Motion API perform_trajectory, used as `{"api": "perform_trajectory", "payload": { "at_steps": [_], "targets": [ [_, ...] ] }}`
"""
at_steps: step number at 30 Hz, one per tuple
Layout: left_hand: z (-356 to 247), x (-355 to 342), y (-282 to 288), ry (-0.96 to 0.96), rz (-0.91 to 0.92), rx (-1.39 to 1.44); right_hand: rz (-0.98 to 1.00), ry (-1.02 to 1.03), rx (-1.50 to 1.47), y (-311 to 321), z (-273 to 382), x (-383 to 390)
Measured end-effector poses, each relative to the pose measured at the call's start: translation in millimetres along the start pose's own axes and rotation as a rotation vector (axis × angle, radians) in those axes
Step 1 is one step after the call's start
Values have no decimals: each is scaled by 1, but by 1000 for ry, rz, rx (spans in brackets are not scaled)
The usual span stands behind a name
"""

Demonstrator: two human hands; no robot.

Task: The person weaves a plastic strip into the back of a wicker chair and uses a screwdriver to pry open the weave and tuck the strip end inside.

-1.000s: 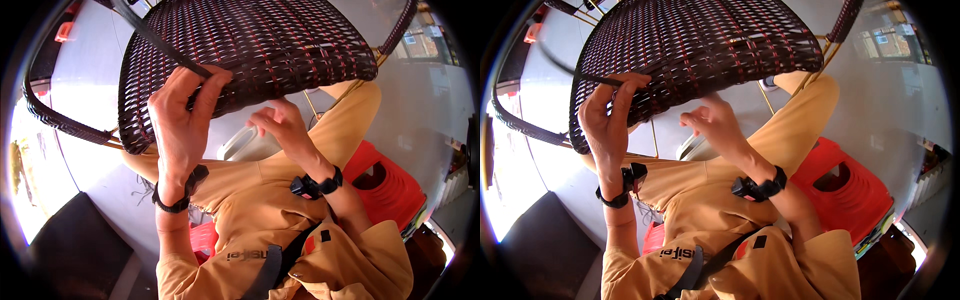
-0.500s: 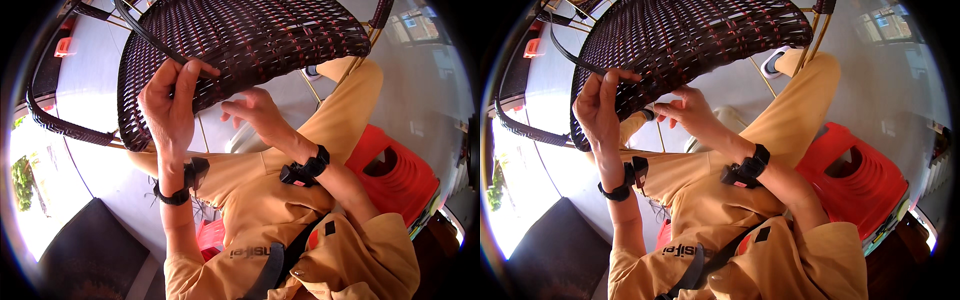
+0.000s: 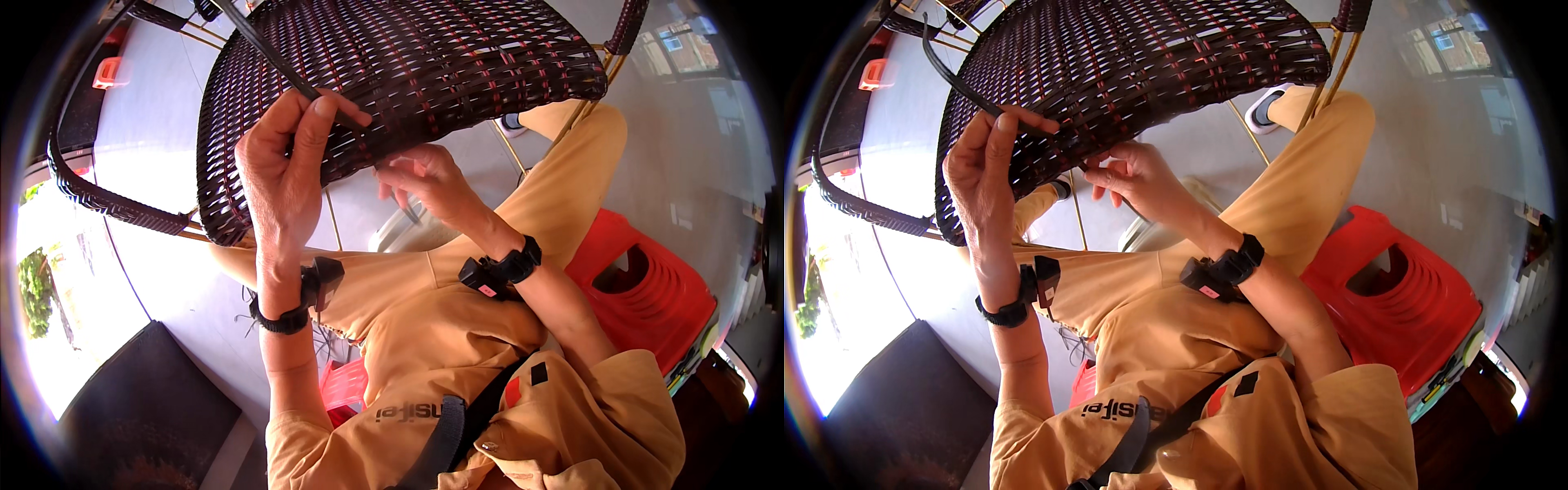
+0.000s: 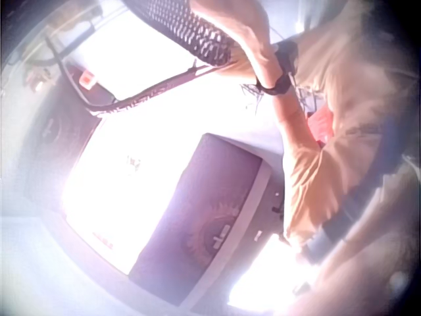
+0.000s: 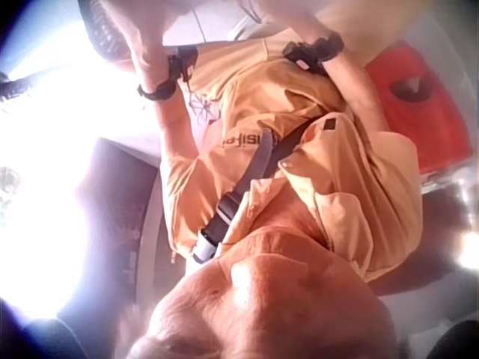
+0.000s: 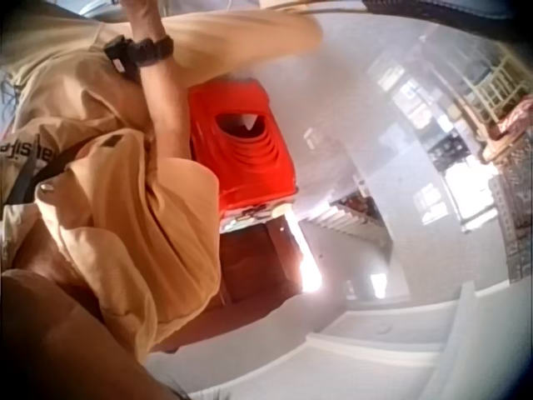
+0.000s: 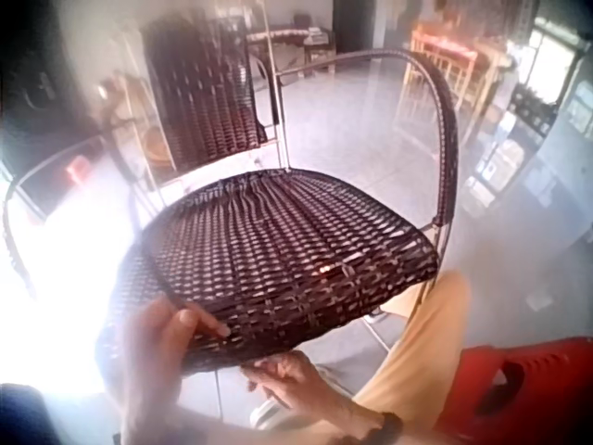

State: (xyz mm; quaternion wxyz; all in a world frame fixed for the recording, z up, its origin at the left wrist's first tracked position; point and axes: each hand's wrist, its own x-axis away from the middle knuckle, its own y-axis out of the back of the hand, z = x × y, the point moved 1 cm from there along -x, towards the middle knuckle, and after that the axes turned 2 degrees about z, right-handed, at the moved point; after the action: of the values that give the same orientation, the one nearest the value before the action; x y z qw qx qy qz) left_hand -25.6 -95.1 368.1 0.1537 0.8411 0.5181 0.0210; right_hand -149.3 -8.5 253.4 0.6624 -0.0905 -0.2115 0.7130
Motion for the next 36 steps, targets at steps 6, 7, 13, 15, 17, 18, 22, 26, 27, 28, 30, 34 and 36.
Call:
{"api": "perform_trajectory", "payload": {
  "at_steps": [6, 7, 13, 15, 17, 18, 22, 26, 27, 28, 30, 34, 36],
  "targets": [
    [6, 2, -2, -101, -56, 60, -55, -80, -91, -18, 15, 4],
    [7, 2, -4, -118, -79, 130, -57, -81, -86, -18, 15, 4],
    [2, -3, -2, -105, -84, 139, -107, -51, -50, -22, 15, 4],
    [1, -2, -5, -74, -79, 135, -145, -75, -33, -23, 18, 14],
    [0, -2, -11, -208, -47, 125, -135, -82, -27, -23, 17, 19],
    [-4, 0, -10, -172, -68, 49, -128, -82, -28, -22, 17, 19],
    [-4, 7, -11, -206, -109, 56, -200, -58, -29, -19, 15, 11],
    [-4, 18, -5, -216, -144, 76, -197, -33, 88, -17, 28, 7],
    [-4, 20, -5, -217, -142, 78, -215, -46, 101, -17, 29, 6],
    [-4, 22, -5, -193, -163, 69, -218, -45, 103, -16, 29, 7],
    [-5, 23, -1, -161, -189, 62, -214, -53, 99, -18, 28, 5],
    [-5, 14, 3, -74, -162, 124, -213, -75, 86, -15, 26, 7],
    [-6, 10, 4, -41, -164, 169, -212, -67, 81, -17, 26, 7]
  ]
}}
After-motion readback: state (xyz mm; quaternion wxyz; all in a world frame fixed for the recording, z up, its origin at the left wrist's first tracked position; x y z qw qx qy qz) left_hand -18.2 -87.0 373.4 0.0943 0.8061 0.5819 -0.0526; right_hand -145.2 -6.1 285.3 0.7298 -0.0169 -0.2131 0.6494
